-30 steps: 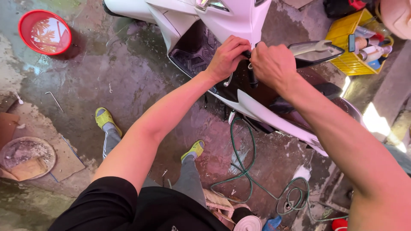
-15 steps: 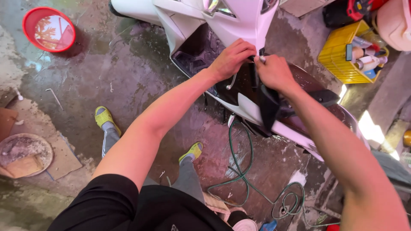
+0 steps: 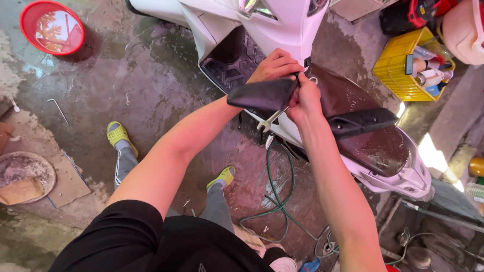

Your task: The person uses a wrench to tighten bolts on the handlebars of a white scooter. They work on both the left and right sides of the handlebars, securing the mirrors and other components.

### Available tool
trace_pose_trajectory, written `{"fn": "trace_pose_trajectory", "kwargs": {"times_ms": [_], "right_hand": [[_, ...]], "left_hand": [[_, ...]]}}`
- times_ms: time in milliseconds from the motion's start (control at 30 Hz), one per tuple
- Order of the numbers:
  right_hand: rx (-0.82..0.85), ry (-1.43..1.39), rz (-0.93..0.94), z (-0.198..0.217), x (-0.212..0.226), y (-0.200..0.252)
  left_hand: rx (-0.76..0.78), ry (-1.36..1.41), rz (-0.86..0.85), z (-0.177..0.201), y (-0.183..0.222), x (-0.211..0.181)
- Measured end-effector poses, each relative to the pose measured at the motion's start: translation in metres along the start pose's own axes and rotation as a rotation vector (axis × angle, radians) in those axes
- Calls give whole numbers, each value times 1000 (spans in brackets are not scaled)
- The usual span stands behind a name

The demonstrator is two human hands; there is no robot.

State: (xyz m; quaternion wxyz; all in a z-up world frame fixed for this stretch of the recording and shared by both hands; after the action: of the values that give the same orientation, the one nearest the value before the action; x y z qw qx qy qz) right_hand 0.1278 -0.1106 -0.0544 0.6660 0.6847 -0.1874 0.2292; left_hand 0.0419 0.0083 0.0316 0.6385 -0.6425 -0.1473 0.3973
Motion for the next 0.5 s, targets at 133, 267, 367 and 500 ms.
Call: {"fn": "trace_pose_trajectory", "kwargs": {"times_ms": [133,267,367,500], "right_hand": [[271,152,-60,-30,3,18],[72,404,236,-28,20,33],[31,837,485,-37,40,55],[-42,1587,822,-60,52,74]], "left_hand": [[-33,11,20,-2,1,7],[23,53,114,5,3,15],[-36,189,308,17,18,19],[-114,166,295,27,18,14]]}}
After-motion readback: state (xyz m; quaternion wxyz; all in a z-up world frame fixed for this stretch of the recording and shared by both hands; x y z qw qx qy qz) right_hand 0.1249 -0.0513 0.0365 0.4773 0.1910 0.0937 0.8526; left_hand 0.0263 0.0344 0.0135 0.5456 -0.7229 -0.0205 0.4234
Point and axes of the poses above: each hand's wrist, its own y-axis away from the middle knuckle, its own z-axis out of the back of the hand, x = y × z, the point moved 9 cm from there along -y, towards the middle knuckle, and after that the axes turned 13 degrees about -z, right-handed, at the moved point
